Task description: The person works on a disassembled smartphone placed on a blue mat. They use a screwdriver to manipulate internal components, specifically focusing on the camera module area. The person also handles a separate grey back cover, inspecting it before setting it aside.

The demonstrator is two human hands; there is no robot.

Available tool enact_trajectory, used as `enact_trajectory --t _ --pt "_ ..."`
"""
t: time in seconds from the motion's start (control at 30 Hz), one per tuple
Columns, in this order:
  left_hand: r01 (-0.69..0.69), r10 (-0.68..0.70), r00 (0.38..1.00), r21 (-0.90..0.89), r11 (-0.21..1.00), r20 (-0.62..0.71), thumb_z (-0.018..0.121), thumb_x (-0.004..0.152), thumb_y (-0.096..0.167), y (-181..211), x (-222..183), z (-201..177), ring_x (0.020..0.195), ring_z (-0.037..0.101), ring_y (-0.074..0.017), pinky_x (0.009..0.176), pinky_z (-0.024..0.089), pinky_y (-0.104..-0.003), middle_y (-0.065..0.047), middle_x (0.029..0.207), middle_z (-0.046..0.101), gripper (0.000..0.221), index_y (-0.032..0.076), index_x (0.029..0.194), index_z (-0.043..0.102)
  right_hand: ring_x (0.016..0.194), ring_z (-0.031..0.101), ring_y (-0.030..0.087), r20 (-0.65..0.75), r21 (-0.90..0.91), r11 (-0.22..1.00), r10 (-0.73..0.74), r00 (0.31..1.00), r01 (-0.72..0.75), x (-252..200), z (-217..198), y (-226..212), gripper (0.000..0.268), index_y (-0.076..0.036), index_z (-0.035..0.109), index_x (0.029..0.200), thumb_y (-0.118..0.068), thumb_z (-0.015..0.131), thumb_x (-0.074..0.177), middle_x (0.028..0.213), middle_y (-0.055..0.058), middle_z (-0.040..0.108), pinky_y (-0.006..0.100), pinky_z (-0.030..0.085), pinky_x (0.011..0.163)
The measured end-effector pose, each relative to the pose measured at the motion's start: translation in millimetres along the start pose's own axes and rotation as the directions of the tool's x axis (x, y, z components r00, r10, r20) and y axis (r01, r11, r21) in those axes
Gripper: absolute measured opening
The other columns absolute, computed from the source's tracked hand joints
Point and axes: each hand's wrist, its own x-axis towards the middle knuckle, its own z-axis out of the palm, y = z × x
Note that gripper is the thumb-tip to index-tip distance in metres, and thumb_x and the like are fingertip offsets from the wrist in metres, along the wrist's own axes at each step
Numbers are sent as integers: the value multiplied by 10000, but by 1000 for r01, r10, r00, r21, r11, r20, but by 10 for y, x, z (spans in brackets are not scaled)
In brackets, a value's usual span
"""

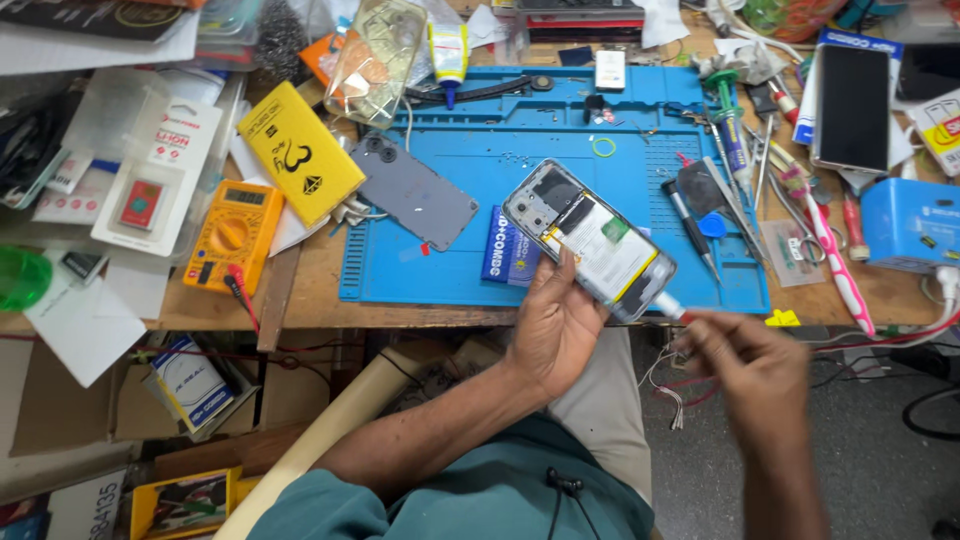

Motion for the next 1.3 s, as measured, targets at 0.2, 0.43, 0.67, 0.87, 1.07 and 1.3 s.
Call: enact_trajectory --t 0.2,0.43,0.67,0.87,1.07,1.3 --pt "86 -86 996 -78 993 3 556 1066 345 95 -121 -27 1488 317 -293 1262 253 -539 -91 1565 365 471 117 1457 425 686 603 83 110 -287 951 -90 990 118 750 -164 -448 157 -51 780 1124 -125 714 1002 867 46 746 223 468 590" --pt "326 -307 945 215 921 -118 551 1041 388 679 -531 67 1539 324 -319 1278 270 -472 -189 1648 321 707 -27 1553 296 718 644 80 158 -380 906 -136 978 188 837 9 -280 159 -60 785 1133 -136 727 1006 862 57 751 230 514 628" --pt "-367 -286 919 854 -369 272 518 1058 452 1114 -506 355 1626 269 -355 1327 224 -502 -187 1713 317 770 -11 1630 290 795 710 200 197 -584 694 -382 903 421 679 187 -398 139 -62 800 1094 -135 756 984 968 106 752 356 554 698" --pt "-463 -325 878 446 -766 351 509 1025 547 1098 16 46 1580 152 -389 1293 104 -542 -243 1683 223 880 -66 1594 235 1300 597 312 325 -681 403 -581 746 611 477 311 -560 445 -57 673 1356 -250 751 963 1419 109 655 484 448 1096" --pt "-447 -343 891 433 -783 299 505 1007 583 1119 17 -119 1591 161 -349 1314 89 -521 -224 1688 228 914 -56 1603 233 1534 337 326 542 -633 284 -502 674 720 368 530 -391 842 -33 464 1538 -544 645 894 1617 153 453 523 199 1263" --pt "-438 -353 897 434 -787 264 509 959 643 1117 20 -29 1582 109 -333 1307 46 -529 -187 1692 185 968 -7 1607 203 1585 264 326 556 -626 272 -502 663 731 392 609 -254 875 -46 459 1567 -651 547 941 1657 155 411 539 112 1298"
